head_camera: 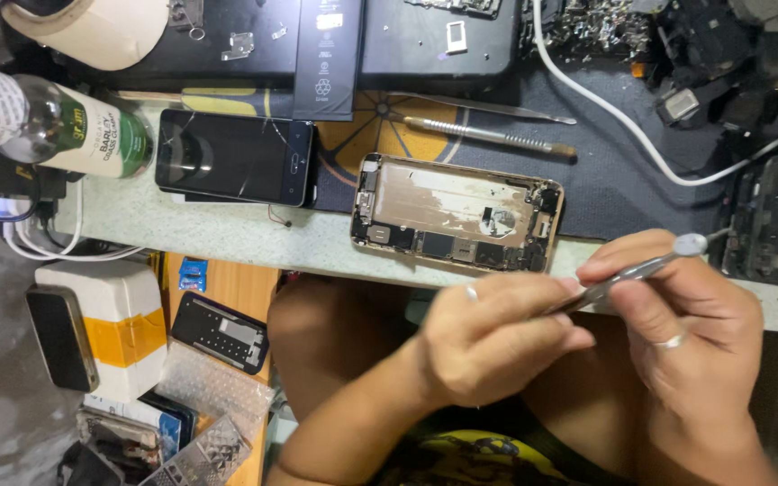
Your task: The person uses a screwdriver and tweezers to remove screws and small components from the back of a disassembled smartphone. They carefully lift and reposition internal parts while working on the device's chassis.
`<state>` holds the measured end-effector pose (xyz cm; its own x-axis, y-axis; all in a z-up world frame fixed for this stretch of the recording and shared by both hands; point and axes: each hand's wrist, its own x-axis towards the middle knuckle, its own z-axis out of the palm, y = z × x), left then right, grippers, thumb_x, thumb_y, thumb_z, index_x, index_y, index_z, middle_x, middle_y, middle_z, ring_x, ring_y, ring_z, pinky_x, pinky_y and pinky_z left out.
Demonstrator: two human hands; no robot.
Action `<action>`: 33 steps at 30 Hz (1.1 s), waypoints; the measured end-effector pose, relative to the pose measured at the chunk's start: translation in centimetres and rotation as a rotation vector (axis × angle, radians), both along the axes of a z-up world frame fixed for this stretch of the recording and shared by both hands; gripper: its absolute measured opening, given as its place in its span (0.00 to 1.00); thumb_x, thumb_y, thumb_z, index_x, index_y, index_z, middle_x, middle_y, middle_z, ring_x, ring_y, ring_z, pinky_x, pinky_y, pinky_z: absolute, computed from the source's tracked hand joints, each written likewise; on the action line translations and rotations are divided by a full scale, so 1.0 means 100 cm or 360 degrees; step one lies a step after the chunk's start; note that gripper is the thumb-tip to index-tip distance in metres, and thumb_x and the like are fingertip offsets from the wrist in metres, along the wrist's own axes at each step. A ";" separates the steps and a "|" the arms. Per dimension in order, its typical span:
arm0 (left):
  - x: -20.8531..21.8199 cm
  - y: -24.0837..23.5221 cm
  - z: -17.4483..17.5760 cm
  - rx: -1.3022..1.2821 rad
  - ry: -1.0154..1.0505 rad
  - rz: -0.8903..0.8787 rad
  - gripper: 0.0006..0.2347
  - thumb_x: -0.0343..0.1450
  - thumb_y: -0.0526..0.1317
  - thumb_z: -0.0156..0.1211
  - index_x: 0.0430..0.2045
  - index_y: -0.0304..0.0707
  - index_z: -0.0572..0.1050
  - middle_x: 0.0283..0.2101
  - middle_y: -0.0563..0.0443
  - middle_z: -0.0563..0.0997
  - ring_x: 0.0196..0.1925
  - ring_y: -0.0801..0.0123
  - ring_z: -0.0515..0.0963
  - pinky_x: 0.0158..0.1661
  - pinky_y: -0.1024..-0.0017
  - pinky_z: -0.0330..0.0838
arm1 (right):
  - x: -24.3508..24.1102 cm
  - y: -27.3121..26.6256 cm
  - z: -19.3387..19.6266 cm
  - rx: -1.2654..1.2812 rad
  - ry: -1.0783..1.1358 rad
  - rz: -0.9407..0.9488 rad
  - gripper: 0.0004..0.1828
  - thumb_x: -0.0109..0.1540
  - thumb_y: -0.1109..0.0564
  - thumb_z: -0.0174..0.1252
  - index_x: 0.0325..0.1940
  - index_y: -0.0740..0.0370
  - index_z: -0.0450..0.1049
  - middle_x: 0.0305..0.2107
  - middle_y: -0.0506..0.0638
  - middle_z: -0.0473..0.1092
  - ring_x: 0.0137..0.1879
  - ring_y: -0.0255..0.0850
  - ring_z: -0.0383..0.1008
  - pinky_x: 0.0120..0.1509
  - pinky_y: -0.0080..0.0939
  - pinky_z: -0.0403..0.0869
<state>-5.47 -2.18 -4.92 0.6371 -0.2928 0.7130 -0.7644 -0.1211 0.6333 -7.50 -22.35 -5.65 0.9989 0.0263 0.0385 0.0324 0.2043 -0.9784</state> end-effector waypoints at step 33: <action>0.115 0.056 0.046 0.1379 -0.0391 0.0201 0.10 0.70 0.28 0.61 0.45 0.31 0.74 0.41 0.46 0.74 0.45 0.58 0.79 0.45 0.65 0.77 | 0.033 0.008 0.018 -0.0768 0.0146 -0.0137 0.14 0.66 0.63 0.63 0.55 0.64 0.76 0.28 0.38 0.67 0.32 0.23 0.61 0.35 0.24 0.60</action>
<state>6.03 3.38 -0.32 0.5600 -0.7279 0.3957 -0.8146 -0.5710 0.1024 -4.24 -21.56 -3.86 0.9969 -0.0634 -0.0456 -0.0612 -0.2718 -0.9604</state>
